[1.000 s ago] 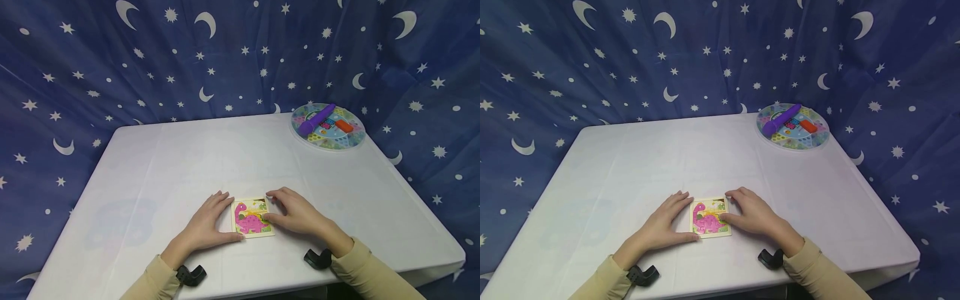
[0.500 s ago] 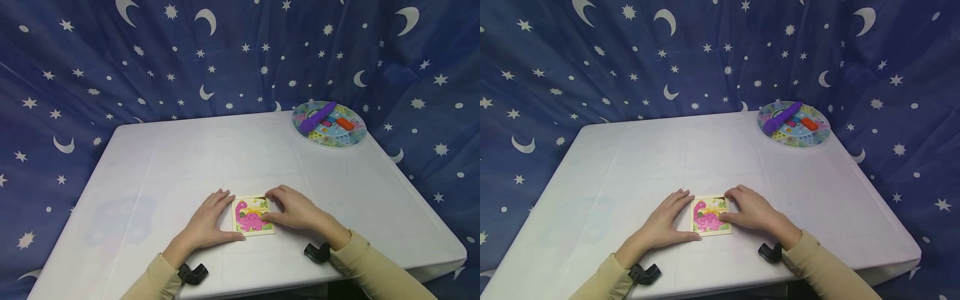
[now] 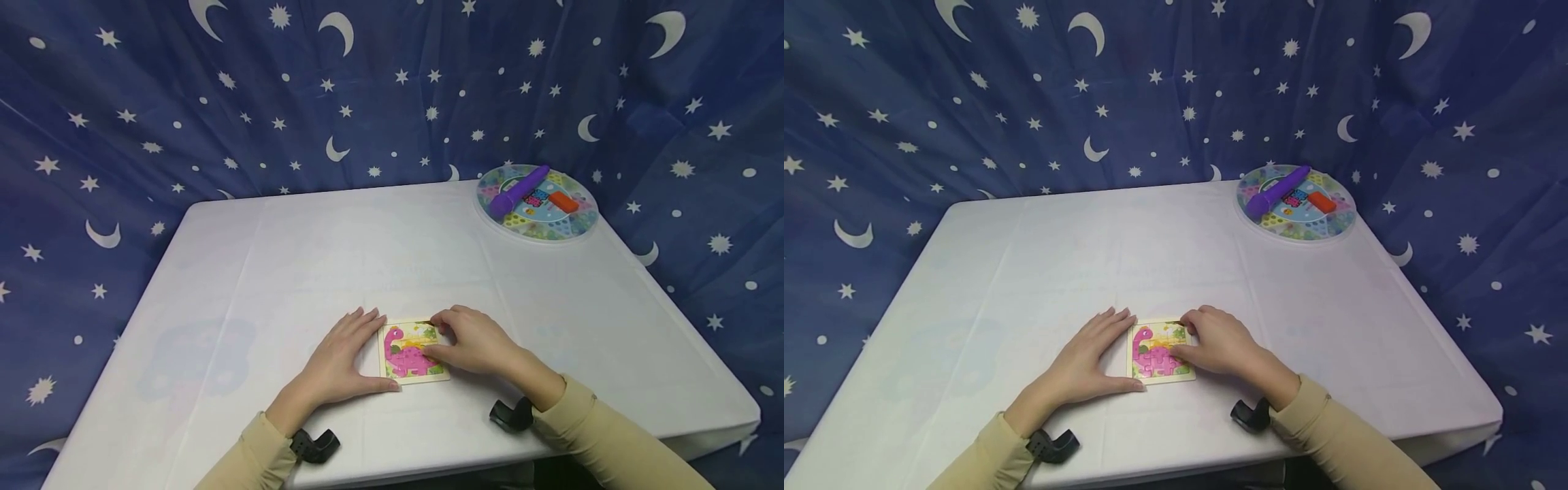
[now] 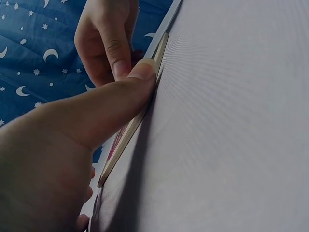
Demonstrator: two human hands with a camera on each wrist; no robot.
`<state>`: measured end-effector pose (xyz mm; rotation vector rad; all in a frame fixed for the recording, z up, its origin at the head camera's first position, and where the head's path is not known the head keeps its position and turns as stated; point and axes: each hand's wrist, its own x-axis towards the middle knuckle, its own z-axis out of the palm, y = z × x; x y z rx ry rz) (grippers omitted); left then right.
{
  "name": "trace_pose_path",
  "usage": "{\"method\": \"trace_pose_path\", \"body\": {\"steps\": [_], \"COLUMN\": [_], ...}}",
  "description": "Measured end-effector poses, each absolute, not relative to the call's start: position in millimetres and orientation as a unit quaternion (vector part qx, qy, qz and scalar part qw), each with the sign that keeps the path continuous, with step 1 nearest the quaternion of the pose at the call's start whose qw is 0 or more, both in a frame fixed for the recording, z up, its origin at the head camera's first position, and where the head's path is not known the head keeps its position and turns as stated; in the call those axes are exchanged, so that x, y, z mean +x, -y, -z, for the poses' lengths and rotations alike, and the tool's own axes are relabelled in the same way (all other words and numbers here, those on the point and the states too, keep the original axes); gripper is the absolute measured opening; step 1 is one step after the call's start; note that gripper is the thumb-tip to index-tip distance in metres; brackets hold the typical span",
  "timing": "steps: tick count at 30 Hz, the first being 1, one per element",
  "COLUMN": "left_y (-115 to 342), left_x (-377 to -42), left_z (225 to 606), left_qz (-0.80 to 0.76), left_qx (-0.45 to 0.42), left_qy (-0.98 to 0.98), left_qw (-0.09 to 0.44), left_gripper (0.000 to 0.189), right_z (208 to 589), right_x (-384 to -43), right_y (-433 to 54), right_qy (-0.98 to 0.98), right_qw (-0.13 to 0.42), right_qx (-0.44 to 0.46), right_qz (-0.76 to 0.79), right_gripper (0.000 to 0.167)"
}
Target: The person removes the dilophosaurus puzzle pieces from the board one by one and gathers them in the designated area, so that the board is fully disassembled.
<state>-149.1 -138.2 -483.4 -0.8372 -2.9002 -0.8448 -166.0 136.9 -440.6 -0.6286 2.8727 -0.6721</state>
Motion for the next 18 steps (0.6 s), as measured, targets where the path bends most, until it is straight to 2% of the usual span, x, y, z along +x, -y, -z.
{"method": "trace_pose_path", "body": {"steps": [9,18], "left_y": [138.0,137.1], "left_x": [-148.3,-149.2], "left_z": [484.4,483.5], "left_qz": [0.262,0.253], "left_qx": [-0.264,-0.26], "left_qy": [0.928,0.932], "left_qw": [-0.004,-0.003], "left_gripper": [0.114,0.113], "right_z": [436.3,432.1], "right_x": [-168.3,-166.8], "right_y": [-131.2,-124.7], "right_qy": [-0.936,-0.928], "right_qw": [0.107,0.135], "right_qx": [-0.166,-0.133], "right_qz": [0.29,0.322], "right_gripper": [0.045,0.049]}}
